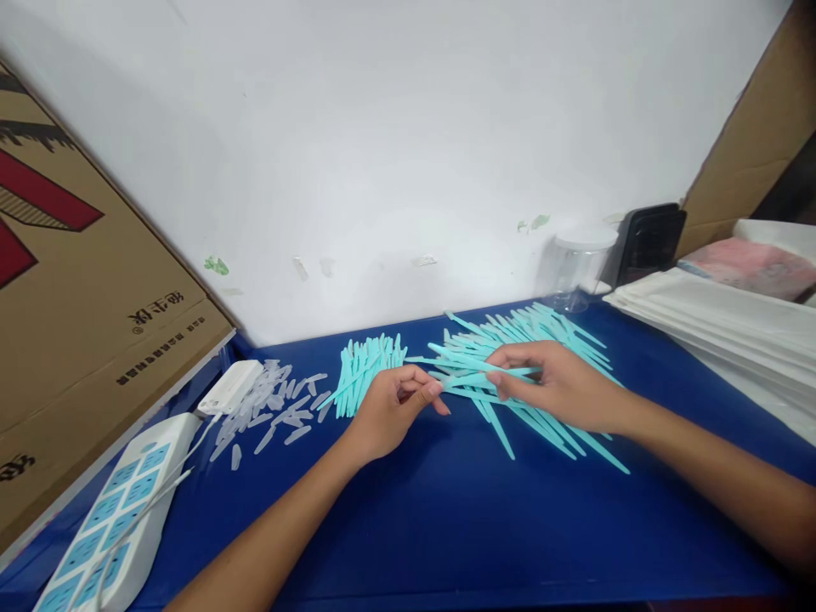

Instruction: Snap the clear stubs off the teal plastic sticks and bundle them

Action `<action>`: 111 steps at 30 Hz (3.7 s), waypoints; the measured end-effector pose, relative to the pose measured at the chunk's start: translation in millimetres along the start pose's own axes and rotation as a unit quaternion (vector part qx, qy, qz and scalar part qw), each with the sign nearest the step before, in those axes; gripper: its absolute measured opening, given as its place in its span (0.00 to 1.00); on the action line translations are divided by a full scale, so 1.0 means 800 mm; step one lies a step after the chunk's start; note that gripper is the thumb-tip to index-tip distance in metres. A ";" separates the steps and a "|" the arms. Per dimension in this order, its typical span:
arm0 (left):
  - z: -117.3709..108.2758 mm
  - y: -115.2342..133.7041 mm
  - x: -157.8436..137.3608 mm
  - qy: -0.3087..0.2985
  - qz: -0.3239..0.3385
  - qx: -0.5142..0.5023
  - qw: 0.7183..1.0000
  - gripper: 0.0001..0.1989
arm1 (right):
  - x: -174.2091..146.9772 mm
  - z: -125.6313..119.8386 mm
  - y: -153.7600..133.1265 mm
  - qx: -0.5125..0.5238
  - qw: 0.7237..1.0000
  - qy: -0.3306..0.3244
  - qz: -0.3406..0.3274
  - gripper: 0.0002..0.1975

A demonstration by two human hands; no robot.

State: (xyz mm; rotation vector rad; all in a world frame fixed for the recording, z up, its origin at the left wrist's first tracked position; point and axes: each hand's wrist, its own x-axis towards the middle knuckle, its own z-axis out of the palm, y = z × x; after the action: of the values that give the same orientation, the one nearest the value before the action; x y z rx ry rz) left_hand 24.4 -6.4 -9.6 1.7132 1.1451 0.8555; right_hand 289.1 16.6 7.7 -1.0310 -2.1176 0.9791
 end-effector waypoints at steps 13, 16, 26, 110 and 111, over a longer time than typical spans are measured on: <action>0.005 -0.001 -0.003 0.001 0.003 -0.007 1.000 0.17 | -0.001 0.004 0.000 0.025 0.999 -0.022 0.017 0.18; 0.007 -0.001 -0.002 0.007 0.000 -0.012 1.000 0.18 | -0.001 0.006 -0.003 0.034 0.999 -0.018 0.027 0.17; -0.014 -0.007 0.005 0.038 -0.124 -0.270 0.954 0.23 | 0.009 -0.035 0.028 -0.206 0.968 0.138 0.029 0.16; -0.160 0.004 -0.001 0.211 -0.161 0.622 0.736 0.26 | 0.015 0.019 -0.006 -0.176 0.976 0.111 0.056 0.18; -0.166 0.004 -0.003 0.214 -0.164 0.623 0.734 0.25 | 0.022 0.036 -0.018 -0.145 0.984 0.082 0.069 0.18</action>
State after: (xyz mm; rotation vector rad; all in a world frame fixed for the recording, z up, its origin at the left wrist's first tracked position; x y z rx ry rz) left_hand -92.2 29.5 42.8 2.1956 2.6452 0.1427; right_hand 252.3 14.9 6.7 -1.3669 -2.1128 0.6324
